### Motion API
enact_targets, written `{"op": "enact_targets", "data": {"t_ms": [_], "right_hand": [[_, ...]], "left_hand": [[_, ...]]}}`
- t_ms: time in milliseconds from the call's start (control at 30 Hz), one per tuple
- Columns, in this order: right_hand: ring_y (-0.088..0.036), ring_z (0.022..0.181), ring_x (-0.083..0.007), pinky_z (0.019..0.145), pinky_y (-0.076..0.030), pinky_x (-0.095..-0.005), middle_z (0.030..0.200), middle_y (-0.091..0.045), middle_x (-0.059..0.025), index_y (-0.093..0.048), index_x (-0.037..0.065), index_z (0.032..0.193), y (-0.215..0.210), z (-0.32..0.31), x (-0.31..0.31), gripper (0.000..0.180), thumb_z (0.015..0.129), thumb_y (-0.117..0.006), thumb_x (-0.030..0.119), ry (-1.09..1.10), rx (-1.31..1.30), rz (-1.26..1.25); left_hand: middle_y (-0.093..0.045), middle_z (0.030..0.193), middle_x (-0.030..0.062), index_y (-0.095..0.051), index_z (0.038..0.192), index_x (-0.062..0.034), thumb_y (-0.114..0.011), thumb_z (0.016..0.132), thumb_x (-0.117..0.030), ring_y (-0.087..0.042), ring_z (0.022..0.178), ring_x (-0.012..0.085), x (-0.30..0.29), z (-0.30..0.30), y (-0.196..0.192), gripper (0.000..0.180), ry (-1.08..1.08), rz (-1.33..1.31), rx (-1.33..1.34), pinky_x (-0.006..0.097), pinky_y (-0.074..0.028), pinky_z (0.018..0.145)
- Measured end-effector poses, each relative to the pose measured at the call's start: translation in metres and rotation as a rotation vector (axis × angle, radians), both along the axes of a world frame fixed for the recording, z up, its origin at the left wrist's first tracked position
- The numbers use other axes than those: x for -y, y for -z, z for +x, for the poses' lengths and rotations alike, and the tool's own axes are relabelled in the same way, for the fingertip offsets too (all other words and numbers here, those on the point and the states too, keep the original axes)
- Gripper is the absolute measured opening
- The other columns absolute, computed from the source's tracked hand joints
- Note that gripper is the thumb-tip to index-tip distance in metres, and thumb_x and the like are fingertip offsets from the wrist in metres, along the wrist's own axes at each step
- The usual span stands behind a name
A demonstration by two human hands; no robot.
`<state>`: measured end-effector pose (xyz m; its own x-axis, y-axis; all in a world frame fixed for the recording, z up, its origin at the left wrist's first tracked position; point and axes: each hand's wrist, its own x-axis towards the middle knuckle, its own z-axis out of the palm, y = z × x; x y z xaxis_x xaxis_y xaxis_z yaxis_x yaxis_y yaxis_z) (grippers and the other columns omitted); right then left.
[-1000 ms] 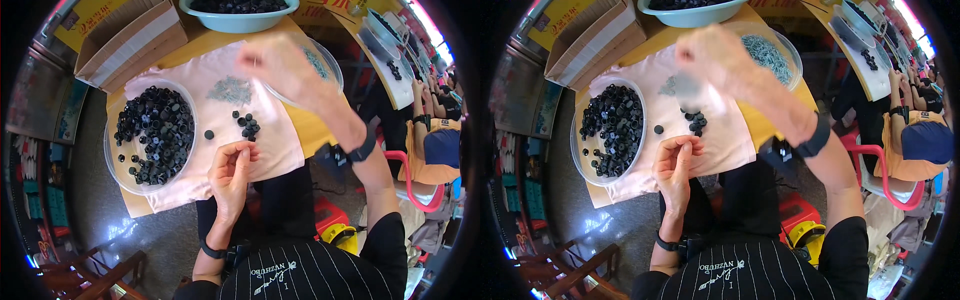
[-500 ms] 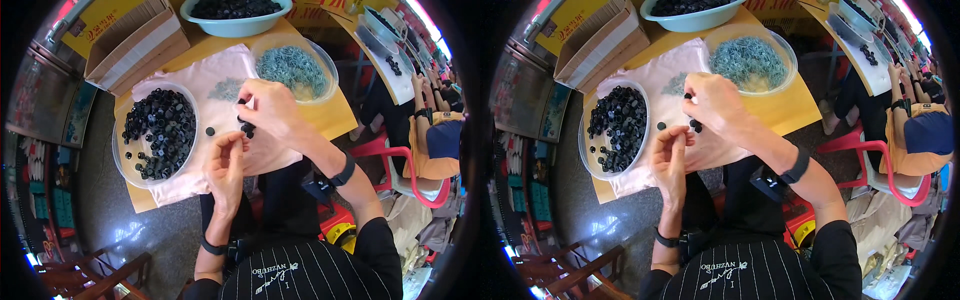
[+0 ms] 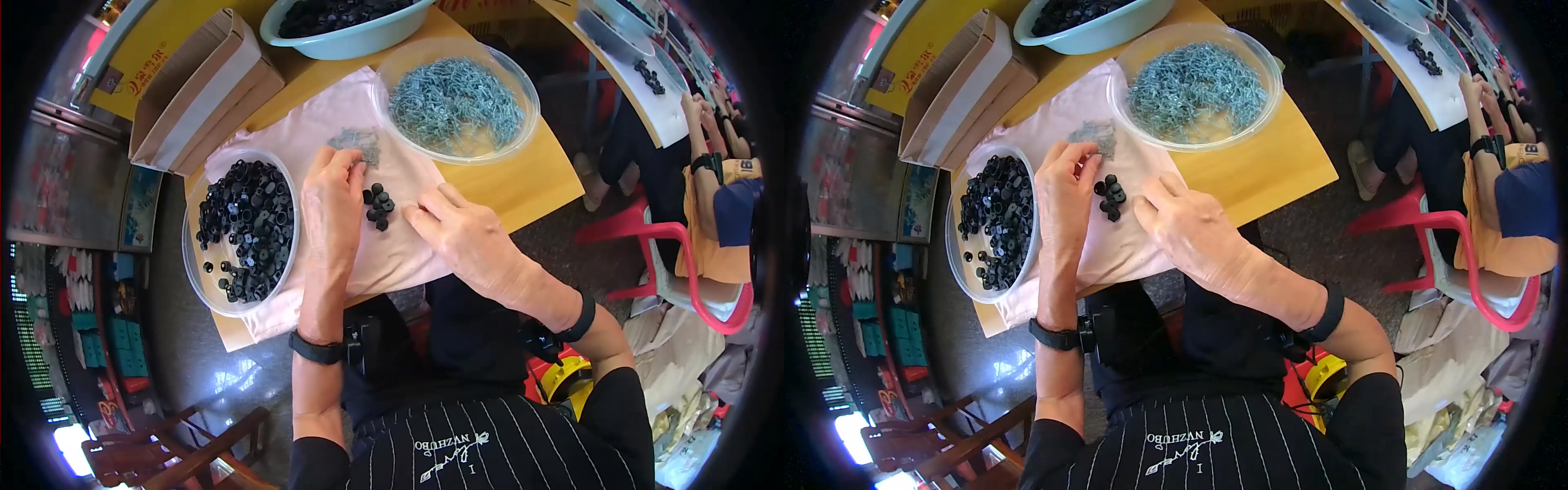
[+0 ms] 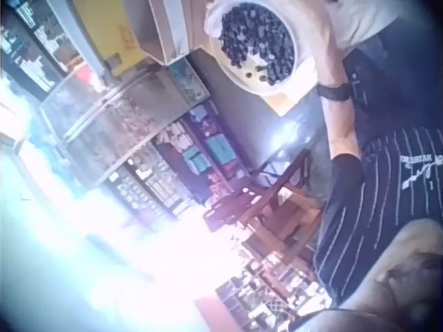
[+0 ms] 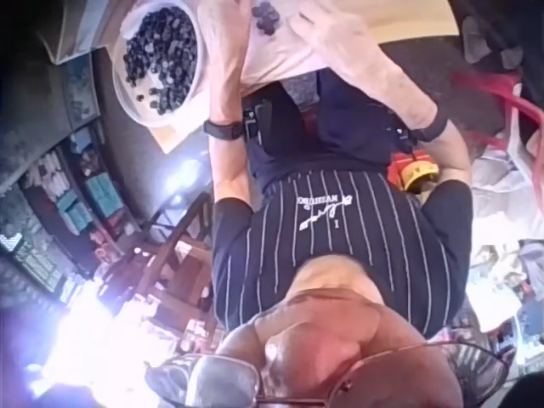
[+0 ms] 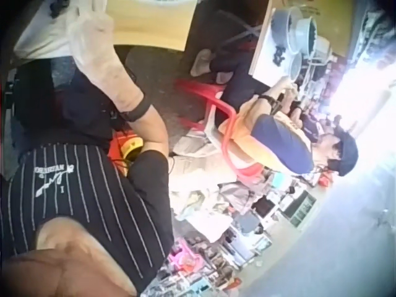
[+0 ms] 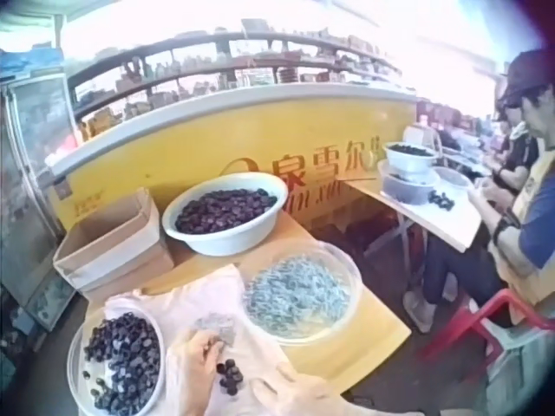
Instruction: Assembling small black plastic components by joining two halves together by hand.
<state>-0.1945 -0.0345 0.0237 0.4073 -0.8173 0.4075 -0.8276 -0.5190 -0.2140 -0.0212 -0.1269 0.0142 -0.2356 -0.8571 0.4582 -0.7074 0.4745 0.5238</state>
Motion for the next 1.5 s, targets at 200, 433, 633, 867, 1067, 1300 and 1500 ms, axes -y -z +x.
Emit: {"op": "enact_targets", "data": {"t_ms": [200,433,633,867,1067,1300,1500], "right_hand": [[-0.055,0.098,-0.0213,0.083,-0.048,-0.0264,0.092,-0.055,-0.0068,-0.061,0.001,0.097,0.004,-0.001,-0.001,0.028,0.07,-0.063,0.008,-0.037,-0.028,-0.093],[-0.06,0.091,-0.0278,0.076,-0.051,-0.0354,0.09,-0.056,-0.0108,-0.057,0.006,0.097,0.013,0.002,0.005,0.02,0.077,-0.061,0.003,0.092,0.316,0.071],[-0.062,0.084,-0.0263,0.071,-0.051,-0.0334,0.086,-0.058,-0.0107,-0.058,0.005,0.093,0.007,-0.005,0.004,0.017,0.078,-0.064,0.0,0.043,0.383,0.075],[-0.061,0.086,-0.0076,0.079,-0.049,-0.0214,0.096,-0.064,-0.003,-0.062,-0.001,0.111,-0.005,-0.002,-0.014,0.025,0.086,-0.066,0.0,-0.081,1.264,0.735],[-0.06,0.093,-0.0092,0.086,-0.05,-0.0227,0.103,-0.062,-0.0047,-0.06,-0.005,0.112,-0.012,0.004,-0.02,0.025,0.088,-0.065,0.001,-0.177,1.419,0.858],[-0.062,0.096,-0.011,0.086,-0.053,-0.0253,0.104,-0.062,-0.0063,-0.059,-0.004,0.113,-0.01,0.007,-0.021,0.025,0.089,-0.065,0.002,-0.164,1.4,0.883],[-0.064,0.095,-0.0119,0.084,-0.054,-0.0259,0.104,-0.063,-0.0072,-0.059,-0.004,0.113,-0.014,0.007,-0.024,0.025,0.089,-0.064,0.001,-0.139,1.398,0.909]], "left_hand": [[-0.06,0.08,0.0104,-0.068,0.092,0.0001,-0.067,0.082,-0.002,-0.059,0.063,0.0178,0.0,-0.006,0.0,0.01,0.015,-0.018,-0.005,0.029,-0.047,0.061],[-0.065,0.088,0.0038,-0.065,0.099,0.0028,-0.065,0.091,-0.006,-0.059,0.072,0.0078,-0.026,0.008,-0.009,0.012,0.0,0.352,-0.57,0.021,-0.049,0.068],[-0.065,0.087,0.0066,-0.064,0.104,0.0051,-0.066,0.088,-0.002,-0.06,0.073,0.0101,-0.06,0.008,-0.011,0.017,0.063,0.46,-0.991,0.023,-0.05,0.069],[-0.068,0.092,0.0113,-0.062,0.098,0.0005,-0.065,0.09,-0.002,-0.062,0.074,0.0132,-0.104,0.004,-0.01,0.009,0.137,0.61,-1.311,0.024,-0.05,0.07],[-0.067,0.087,0.0049,-0.064,0.101,0.0006,-0.067,0.088,-0.001,-0.063,0.077,0.0102,-0.112,0.004,-0.005,0.013,0.204,0.58,-1.308,0.023,-0.052,0.071],[-0.065,0.094,0.005,-0.064,0.1,0.001,-0.068,0.088,-0.001,-0.063,0.081,0.0094,-0.117,0.01,-0.006,0.013,0.2,0.603,-1.226,0.022,-0.051,0.075],[-0.064,0.096,0.0076,-0.064,0.099,0.0035,-0.065,0.087,0.003,-0.063,0.079,0.0111,-0.117,0.014,-0.01,0.012,0.175,0.459,-0.981,0.024,-0.052,0.074]]}}
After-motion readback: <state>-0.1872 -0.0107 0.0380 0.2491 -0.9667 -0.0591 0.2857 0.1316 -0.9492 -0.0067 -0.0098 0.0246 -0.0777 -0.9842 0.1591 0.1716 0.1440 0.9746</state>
